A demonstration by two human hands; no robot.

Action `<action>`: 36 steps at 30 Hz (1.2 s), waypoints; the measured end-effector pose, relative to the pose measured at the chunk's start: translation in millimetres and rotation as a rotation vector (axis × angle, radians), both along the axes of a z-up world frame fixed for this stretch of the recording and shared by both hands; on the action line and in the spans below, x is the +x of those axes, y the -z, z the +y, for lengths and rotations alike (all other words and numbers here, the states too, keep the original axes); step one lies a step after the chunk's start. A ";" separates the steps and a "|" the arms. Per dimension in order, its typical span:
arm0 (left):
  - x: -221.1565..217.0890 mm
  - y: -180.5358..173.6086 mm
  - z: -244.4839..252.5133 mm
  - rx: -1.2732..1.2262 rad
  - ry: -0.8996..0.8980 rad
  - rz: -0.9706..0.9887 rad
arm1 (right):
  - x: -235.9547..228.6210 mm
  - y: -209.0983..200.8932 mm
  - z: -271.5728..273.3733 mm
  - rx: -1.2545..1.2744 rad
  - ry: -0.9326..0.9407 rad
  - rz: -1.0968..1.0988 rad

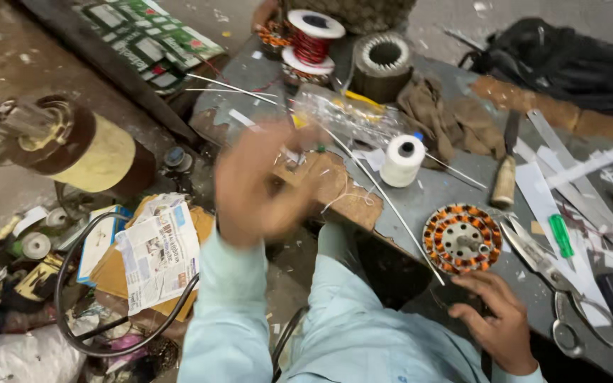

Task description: The person uses a green-handled screwdriver to tighten or adjust components on a small electrical part with copper windings. They then use scissors to cut a white plastic strip and a match to ignite a small flame near the component.

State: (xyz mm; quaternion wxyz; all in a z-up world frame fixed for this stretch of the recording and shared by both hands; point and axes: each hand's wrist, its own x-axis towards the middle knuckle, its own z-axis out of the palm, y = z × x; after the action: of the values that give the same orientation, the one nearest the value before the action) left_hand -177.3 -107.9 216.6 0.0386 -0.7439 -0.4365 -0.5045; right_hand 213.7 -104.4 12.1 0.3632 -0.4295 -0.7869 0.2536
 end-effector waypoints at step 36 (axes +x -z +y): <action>123.2 265.1 -74.6 -0.706 0.420 -0.595 | 174.6 71.3 7.4 -0.175 0.440 -0.904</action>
State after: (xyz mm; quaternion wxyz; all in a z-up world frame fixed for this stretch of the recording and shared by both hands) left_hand -54.1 -182.5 -48.5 -0.4434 -0.6074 -0.4135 -0.5132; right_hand 388.3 -97.0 -59.2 -0.0062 -0.6805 -0.7323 0.0248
